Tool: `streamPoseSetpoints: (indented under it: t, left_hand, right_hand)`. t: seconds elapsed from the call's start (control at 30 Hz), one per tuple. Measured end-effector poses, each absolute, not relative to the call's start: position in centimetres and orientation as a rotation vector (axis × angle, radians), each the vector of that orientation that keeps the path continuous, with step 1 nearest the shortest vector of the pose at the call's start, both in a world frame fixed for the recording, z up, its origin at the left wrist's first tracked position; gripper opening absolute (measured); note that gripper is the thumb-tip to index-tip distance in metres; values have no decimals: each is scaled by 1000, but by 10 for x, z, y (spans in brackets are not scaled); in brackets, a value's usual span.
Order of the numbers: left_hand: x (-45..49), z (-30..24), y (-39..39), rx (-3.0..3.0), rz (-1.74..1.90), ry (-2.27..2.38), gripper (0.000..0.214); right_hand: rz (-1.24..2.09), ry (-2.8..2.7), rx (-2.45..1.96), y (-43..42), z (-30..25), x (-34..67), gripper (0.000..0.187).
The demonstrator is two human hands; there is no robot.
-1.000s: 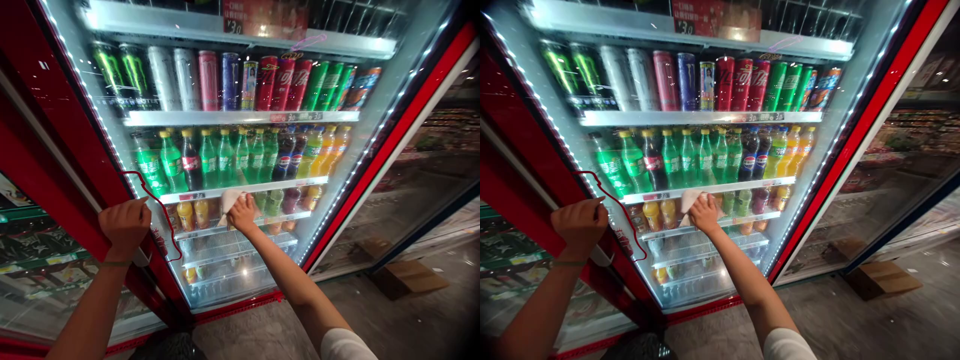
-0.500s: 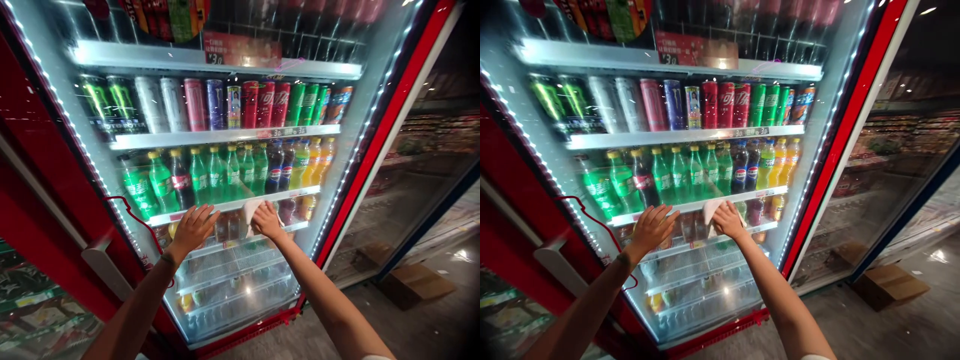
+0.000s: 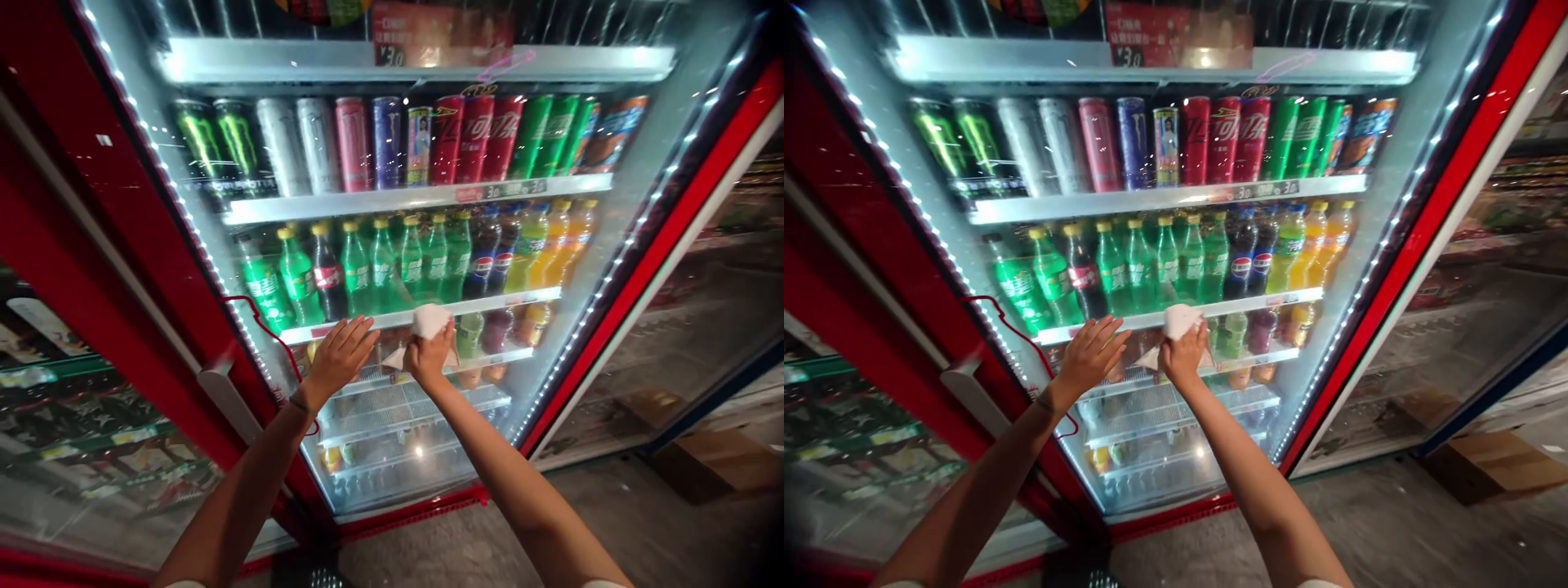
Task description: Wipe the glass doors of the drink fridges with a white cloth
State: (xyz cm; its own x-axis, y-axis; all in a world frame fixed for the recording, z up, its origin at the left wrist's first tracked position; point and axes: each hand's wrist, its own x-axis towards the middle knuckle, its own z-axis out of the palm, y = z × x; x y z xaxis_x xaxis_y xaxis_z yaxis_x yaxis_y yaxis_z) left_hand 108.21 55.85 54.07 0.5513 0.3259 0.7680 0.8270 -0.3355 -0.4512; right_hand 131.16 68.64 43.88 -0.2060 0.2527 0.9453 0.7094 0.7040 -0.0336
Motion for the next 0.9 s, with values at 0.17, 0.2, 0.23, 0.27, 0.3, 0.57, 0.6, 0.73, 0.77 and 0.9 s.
streamPoseSetpoints:
  t: [0.17,0.2,0.23,0.27,0.3,0.57,0.6,0.73,0.77,0.9]
  left_hand:
    - [1031,541,520,-1738,-726,-1106,46]
    - [1020,541,512,-1687,-735,-1135,45]
    - [1010,542,504,-1643,-740,-1157,43]
    - [1001,543,498,-1615,-738,-1176,41]
    - [993,544,493,-1606,-731,-1191,39]
    - [979,555,481,-1790,-727,-1228,40]
    - [978,555,481,-1812,-730,-1219,43]
    - [974,553,483,-1847,-775,-1119,44]
    - [974,552,484,-1854,-788,-1101,43]
    - [983,551,491,-1869,-822,-1053,41]
  right_hand:
    - [-594,-1889,-589,672,451,1283,27]
    - [-578,-1762,-694,670,453,1275,28]
    - [-569,-1639,-780,667,454,1266,28]
    - [-574,-1572,-814,663,455,1256,27]
    - [-597,-1589,-785,659,455,1245,26]
    - [-629,-1612,-838,635,454,1183,29]
    - [-633,-1556,-911,635,455,1178,29]
    - [-748,-1851,-710,637,455,1181,29]
    - [-743,-1850,-720,639,456,1186,31]
    - [-618,-1465,-1095,646,454,1212,40]
